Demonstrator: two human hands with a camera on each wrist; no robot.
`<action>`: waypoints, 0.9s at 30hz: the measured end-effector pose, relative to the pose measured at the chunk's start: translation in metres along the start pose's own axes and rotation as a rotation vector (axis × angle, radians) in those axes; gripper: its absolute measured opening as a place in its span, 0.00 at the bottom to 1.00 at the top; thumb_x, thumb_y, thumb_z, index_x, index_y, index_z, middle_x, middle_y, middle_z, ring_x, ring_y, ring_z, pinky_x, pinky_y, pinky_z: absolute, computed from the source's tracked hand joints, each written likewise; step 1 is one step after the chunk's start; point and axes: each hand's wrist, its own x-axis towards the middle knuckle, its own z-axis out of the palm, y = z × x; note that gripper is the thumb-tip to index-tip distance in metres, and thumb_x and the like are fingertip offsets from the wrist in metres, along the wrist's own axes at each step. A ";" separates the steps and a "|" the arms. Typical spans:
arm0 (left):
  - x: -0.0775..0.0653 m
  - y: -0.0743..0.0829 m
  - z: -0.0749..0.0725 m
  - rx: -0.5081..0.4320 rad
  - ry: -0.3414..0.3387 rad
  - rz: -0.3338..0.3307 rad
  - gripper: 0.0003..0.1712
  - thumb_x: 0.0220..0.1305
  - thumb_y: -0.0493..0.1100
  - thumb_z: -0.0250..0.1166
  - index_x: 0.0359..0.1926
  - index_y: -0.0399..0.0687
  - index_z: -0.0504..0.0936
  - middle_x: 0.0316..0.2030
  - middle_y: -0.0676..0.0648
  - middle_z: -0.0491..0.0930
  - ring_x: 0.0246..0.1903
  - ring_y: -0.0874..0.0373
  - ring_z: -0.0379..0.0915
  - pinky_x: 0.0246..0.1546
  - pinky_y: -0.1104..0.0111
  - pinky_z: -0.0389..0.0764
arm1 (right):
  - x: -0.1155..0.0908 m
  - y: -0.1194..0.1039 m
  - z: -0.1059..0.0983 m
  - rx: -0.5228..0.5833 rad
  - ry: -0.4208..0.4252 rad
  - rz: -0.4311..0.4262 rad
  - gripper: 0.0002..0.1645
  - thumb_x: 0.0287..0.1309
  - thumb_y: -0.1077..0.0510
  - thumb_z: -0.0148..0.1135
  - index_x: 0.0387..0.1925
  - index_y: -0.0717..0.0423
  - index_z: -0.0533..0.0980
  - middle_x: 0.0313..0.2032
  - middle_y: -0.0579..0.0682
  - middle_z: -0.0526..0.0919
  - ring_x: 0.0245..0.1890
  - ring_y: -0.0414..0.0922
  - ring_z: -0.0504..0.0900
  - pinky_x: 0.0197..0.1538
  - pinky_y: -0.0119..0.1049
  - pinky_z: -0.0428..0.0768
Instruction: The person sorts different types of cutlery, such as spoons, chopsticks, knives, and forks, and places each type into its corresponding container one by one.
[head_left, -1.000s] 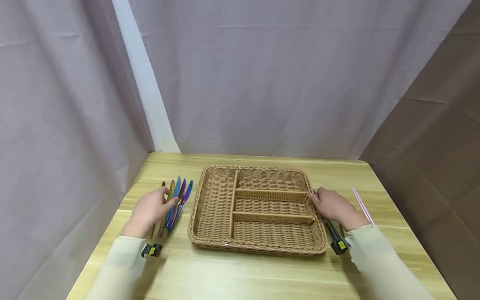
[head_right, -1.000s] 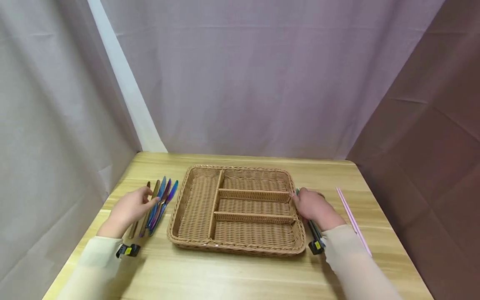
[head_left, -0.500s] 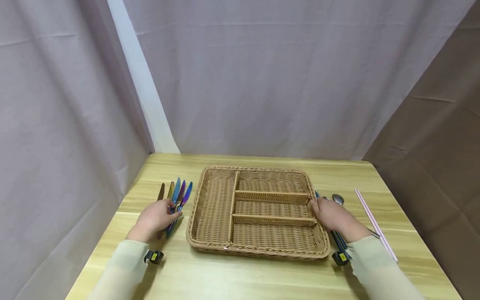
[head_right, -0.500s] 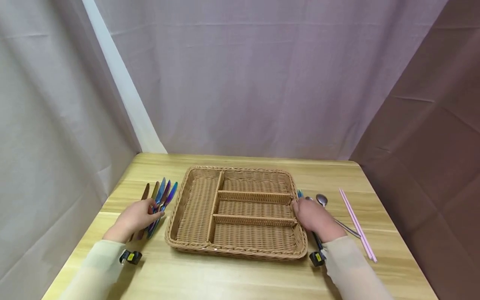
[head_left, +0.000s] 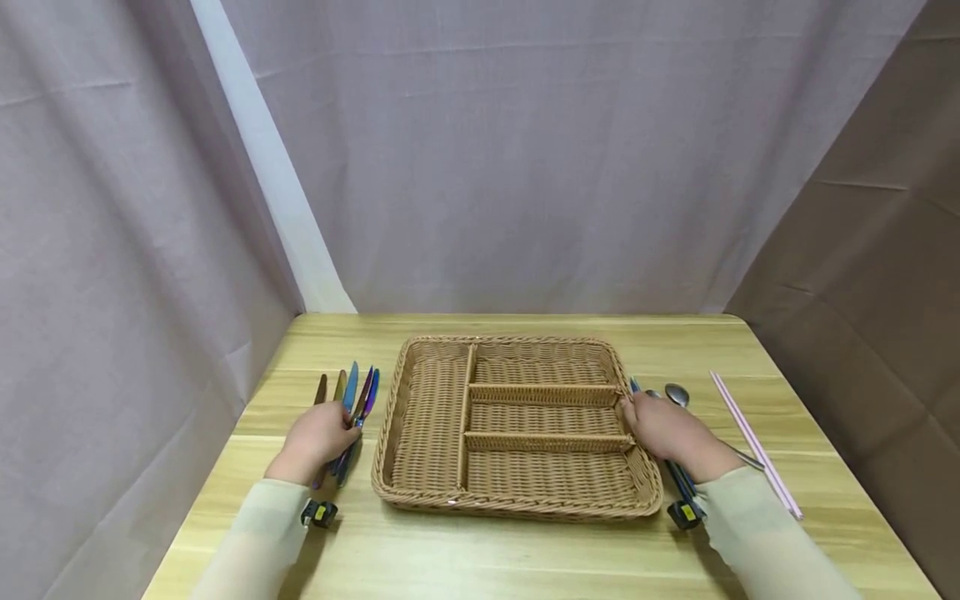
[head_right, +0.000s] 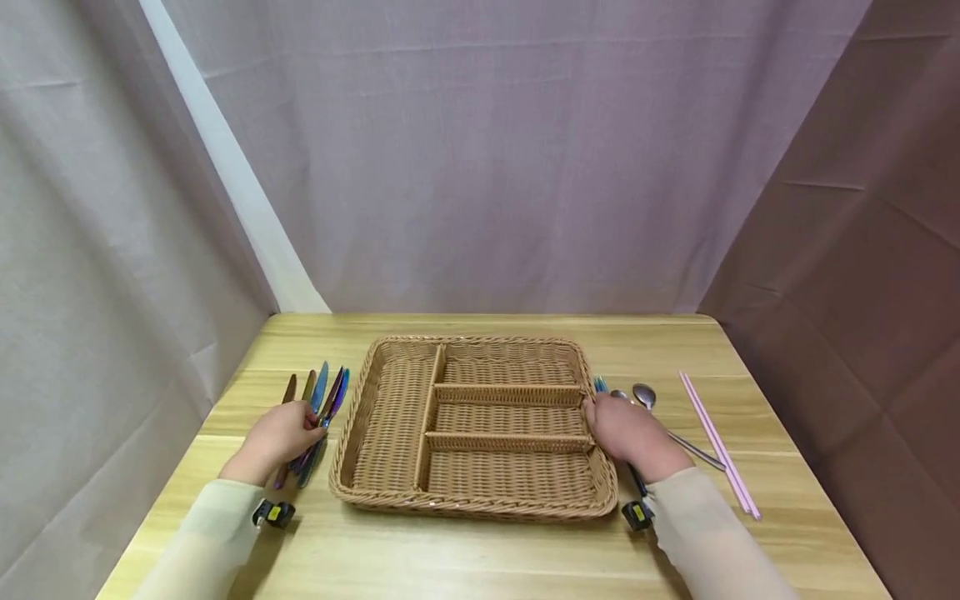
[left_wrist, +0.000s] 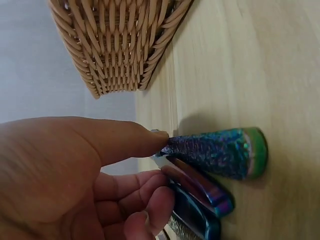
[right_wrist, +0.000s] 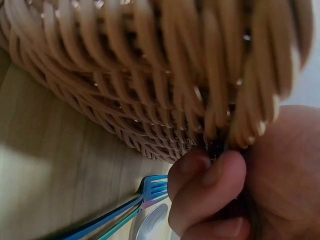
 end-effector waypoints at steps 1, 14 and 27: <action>0.001 0.001 0.000 -0.005 0.000 -0.004 0.18 0.68 0.46 0.71 0.24 0.50 0.75 0.23 0.50 0.75 0.24 0.54 0.72 0.28 0.57 0.76 | 0.000 0.000 0.000 -0.008 0.002 -0.003 0.34 0.90 0.52 0.35 0.65 0.83 0.71 0.54 0.76 0.83 0.53 0.72 0.85 0.61 0.69 0.79; 0.009 0.000 0.002 -0.036 -0.021 -0.027 0.25 0.66 0.40 0.64 0.14 0.55 0.63 0.16 0.52 0.67 0.18 0.57 0.64 0.22 0.65 0.64 | 0.000 -0.003 -0.003 -0.002 -0.013 0.013 0.34 0.89 0.53 0.36 0.68 0.84 0.69 0.63 0.80 0.77 0.61 0.75 0.80 0.67 0.70 0.75; 0.006 0.000 0.010 -0.051 -0.007 -0.072 0.26 0.66 0.45 0.69 0.15 0.54 0.65 0.16 0.54 0.62 0.18 0.58 0.60 0.20 0.65 0.62 | -0.002 0.001 0.004 0.002 0.018 -0.005 0.31 0.89 0.54 0.40 0.65 0.81 0.73 0.56 0.74 0.83 0.49 0.68 0.86 0.61 0.68 0.80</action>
